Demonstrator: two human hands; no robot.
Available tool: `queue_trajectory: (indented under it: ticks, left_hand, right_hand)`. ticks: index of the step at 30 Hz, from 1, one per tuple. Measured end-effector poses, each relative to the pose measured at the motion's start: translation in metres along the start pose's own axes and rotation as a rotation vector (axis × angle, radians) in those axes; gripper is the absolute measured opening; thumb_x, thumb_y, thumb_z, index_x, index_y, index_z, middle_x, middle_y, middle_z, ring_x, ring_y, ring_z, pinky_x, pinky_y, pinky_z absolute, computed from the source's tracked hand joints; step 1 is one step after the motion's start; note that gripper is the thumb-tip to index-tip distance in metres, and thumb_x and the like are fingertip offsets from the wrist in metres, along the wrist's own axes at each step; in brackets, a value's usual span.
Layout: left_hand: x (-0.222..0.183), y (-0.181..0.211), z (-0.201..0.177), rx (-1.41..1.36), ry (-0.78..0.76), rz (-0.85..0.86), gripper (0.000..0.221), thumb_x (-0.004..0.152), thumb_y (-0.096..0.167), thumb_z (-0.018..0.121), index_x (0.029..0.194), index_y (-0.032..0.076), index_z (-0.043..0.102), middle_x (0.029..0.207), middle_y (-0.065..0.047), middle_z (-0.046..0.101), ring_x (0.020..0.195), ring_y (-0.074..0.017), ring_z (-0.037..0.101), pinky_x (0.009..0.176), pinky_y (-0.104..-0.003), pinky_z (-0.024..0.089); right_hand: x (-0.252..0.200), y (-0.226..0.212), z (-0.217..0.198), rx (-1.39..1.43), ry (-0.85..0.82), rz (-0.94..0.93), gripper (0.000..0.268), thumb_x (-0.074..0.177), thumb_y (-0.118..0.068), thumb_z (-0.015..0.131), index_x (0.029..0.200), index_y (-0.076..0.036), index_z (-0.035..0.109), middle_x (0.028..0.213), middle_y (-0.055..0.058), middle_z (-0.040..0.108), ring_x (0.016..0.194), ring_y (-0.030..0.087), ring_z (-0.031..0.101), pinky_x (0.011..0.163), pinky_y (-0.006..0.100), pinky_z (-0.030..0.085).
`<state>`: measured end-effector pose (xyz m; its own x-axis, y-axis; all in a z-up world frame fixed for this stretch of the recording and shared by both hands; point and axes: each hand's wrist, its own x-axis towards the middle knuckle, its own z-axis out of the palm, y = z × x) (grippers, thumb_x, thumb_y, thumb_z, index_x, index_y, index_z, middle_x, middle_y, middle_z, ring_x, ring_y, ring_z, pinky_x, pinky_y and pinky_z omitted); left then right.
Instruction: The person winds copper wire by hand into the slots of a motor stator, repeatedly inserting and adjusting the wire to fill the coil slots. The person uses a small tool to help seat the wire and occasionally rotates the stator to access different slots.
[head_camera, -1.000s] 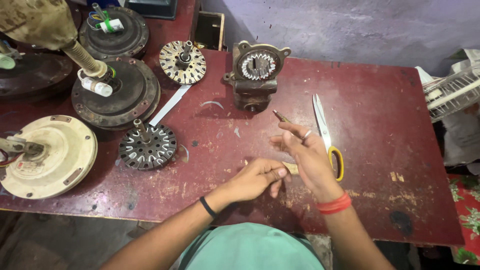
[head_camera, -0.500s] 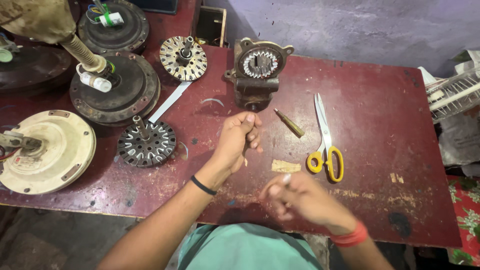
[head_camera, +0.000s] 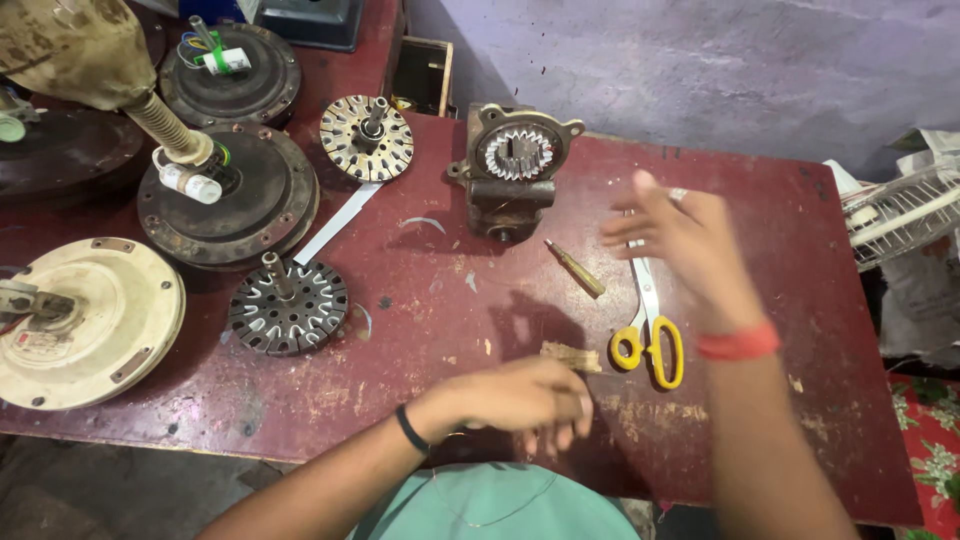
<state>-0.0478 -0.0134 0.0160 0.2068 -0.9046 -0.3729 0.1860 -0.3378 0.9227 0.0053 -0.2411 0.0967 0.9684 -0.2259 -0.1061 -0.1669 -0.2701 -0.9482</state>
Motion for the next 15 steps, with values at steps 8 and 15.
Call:
queue_trajectory:
  ticks: [8, 15]
  left_hand:
    - [0.006, 0.004, 0.009, 0.364, 0.018, -0.014, 0.035, 0.100, 0.026, 0.049, 0.097, 0.001, 0.073, 0.083, -0.011, 0.075, 0.073, -0.0209, 0.072, 0.069, -0.037, 0.059]
    - [-0.004, 0.006, 0.009, 0.615, 0.039, 0.153, 0.034, 0.098, 0.032, 0.055, 0.109, 0.005, 0.072, 0.098, -0.020, 0.072, 0.096, -0.0383, 0.069, 0.086, -0.047, 0.053]
  right_hand:
    - [0.038, -0.020, 0.086, -0.257, 0.009, 0.065, 0.061, 0.085, -0.050, 0.077, 0.088, 0.011, 0.072, 0.068, 0.018, 0.073, 0.052, 0.018, 0.073, 0.046, 0.031, 0.059]
    - [0.039, -0.022, 0.107, -0.370, 0.091, 0.055, 0.029, 0.085, -0.024, 0.079, 0.083, 0.005, 0.076, 0.065, 0.013, 0.073, 0.051, 0.014, 0.071, 0.046, 0.028, 0.054]
